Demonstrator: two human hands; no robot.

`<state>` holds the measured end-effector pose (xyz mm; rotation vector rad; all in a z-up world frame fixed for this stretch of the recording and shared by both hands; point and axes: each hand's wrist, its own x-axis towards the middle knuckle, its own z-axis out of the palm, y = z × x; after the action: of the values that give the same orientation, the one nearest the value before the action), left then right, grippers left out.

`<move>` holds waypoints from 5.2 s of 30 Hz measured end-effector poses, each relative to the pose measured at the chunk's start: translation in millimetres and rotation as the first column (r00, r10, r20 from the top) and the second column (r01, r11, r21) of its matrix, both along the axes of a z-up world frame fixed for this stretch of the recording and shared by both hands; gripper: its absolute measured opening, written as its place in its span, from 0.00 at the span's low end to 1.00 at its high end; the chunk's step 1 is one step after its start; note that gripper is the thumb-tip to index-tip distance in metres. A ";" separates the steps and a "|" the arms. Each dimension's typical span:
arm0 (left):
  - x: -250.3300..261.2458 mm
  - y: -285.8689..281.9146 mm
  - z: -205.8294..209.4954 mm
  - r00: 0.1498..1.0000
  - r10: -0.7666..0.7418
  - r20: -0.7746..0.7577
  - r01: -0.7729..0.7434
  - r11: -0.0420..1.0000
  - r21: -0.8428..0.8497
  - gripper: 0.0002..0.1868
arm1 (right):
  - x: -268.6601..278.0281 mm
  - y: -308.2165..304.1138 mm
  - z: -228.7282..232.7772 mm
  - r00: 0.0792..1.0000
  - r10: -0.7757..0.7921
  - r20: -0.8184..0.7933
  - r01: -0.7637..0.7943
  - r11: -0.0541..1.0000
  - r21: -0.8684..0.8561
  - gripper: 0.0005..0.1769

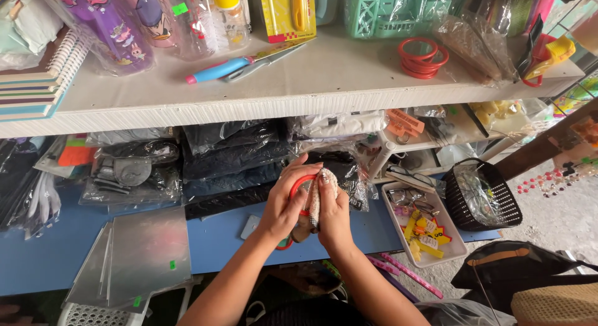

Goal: The person cleans several small square mirrors and round mirrors using a cloth. They pick up each mirror from a shelf, wipe both sides, and place them back on the shelf or on the table below.

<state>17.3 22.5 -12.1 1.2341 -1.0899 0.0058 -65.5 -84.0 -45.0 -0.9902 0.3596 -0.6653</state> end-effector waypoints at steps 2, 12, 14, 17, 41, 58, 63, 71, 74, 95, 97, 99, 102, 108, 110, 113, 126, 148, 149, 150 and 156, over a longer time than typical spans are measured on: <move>5.8 11.7 2.5 0.975 -0.002 0.222 -0.032 0.988 0.148 0.34 | -2.8 -8.1 -6.9 0.997 0.017 -0.073 -0.020 0.999 -0.034 0.19; 32.6 25.3 -22.6 0.892 -0.020 0.453 -0.187 0.894 0.407 0.43 | 3.4 -18.5 -32.6 0.953 -0.022 -0.302 -0.007 0.996 -0.094 0.26; 36.2 25.2 -38.0 0.946 0.014 0.323 -0.140 0.919 0.370 0.41 | 1.2 -27.6 -28.4 0.942 -0.131 -0.308 0.090 0.986 -0.143 0.27; 49.2 27.0 -106.5 0.939 0.161 0.304 -0.279 0.872 0.402 0.43 | -9.0 -62.7 -56.5 0.943 -0.221 -0.249 0.219 0.975 -0.037 0.26; 32.4 34.3 -208.3 0.856 0.082 0.511 -0.490 0.446 0.749 0.36 | -35.9 -82.9 -63.3 0.947 -0.304 -0.106 0.316 0.942 0.116 0.22; 69.7 -214.0 102.9 0.677 0.439 0.590 -0.419 0.890 -0.182 0.31 | -68.8 -123.6 -87.9 0.982 -0.165 0.096 0.116 0.913 0.390 0.27; 104.1 -329.3 109.0 0.775 0.361 0.519 -0.469 0.879 0.089 0.48 | -85.5 -130.2 -93.9 0.983 -0.161 -0.084 0.169 0.981 0.099 0.26; 93.7 -312.1 114.2 0.865 0.371 0.339 -0.445 0.878 0.175 0.46 | -113.6 -124.0 -22.6 0.957 -0.248 0.153 0.207 0.948 0.244 0.30; 74.5 -249.2 123.5 0.867 0.292 0.403 -0.341 0.939 0.053 0.45 | -117.1 -127.4 -13.2 0.936 -0.301 0.185 0.244 0.930 0.276 0.30; -30.6 -44.5 5.7 0.697 -0.448 -0.559 0.330 0.893 -0.305 0.30 | -64.9 -26.9 58.9 0.846 -0.513 0.148 0.399 0.424 -0.813 0.28; -33.2 -43.9 5.4 0.598 -0.471 -0.649 0.313 0.882 -0.352 0.30 | -64.3 -23.3 64.0 0.823 -0.537 0.186 0.406 0.327 -0.853 0.26; -36.3 -44.8 4.5 0.486 -0.493 -0.722 0.292 0.870 -0.398 0.30 | -64.1 -14.0 71.2 0.799 -0.557 0.228 0.410 0.225 -0.884 0.24; -42.8 -46.0 9.7 0.439 -0.517 -0.735 0.281 0.856 -0.434 0.31 | -63.0 5.7 74.8 0.855 -0.472 0.215 0.348 0.213 -0.913 0.25; -54.2 -37.9 24.9 0.421 -0.580 -0.697 0.338 0.814 -0.472 0.30 | -48.2 -1.0 52.4 0.870 -0.424 0.253 0.359 0.191 -0.914 0.18; -55.5 -37.8 21.1 0.550 -0.517 -0.657 0.389 0.854 -0.346 0.30 | -43.0 1.8 63.0 0.816 -0.484 0.316 0.443 0.173 -0.880 0.18; -44.6 -32.7 35.8 0.335 -0.592 -0.733 0.389 0.795 -0.465 0.31 | -46.5 15.2 76.1 0.838 -0.377 0.394 0.452 0.074 -0.889 0.17; -29.1 -23.8 33.4 0.377 -0.637 -0.672 0.442 0.762 -0.474 0.31 | -38.3 -3.1 72.4 0.870 -0.276 0.408 0.419 -0.021 -0.908 0.16; -21.4 -50.2 -11.2 0.717 -0.323 -0.618 0.167 0.940 -0.298 0.24 | -32.3 -1.3 31.1 0.979 -0.029 0.204 0.010 0.995 0.095 0.22; -22.1 -51.3 -14.6 0.773 -0.263 -0.577 0.122 0.955 -0.271 0.24 | -29.6 3.9 28.0 0.977 -0.018 0.212 -0.014 0.989 0.147 0.24; -23.0 -50.0 -13.6 0.774 -0.263 -0.576 0.123 0.955 -0.271 0.24 | -29.2 4.5 26.9 0.977 -0.018 0.214 -0.014 0.989 0.147 0.24; -37.2 -35.9 -2.0 0.836 -0.140 -0.531 -0.005 0.965 -0.263 0.16 | -25.8 18.5 24.8 0.992 -0.020 0.125 0.031 0.996 -0.086 0.21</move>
<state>-19.8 -13.4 -14.1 0.8801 -0.6033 -0.2436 -91.2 -65.5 -20.3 -1.0240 0.2358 -0.7672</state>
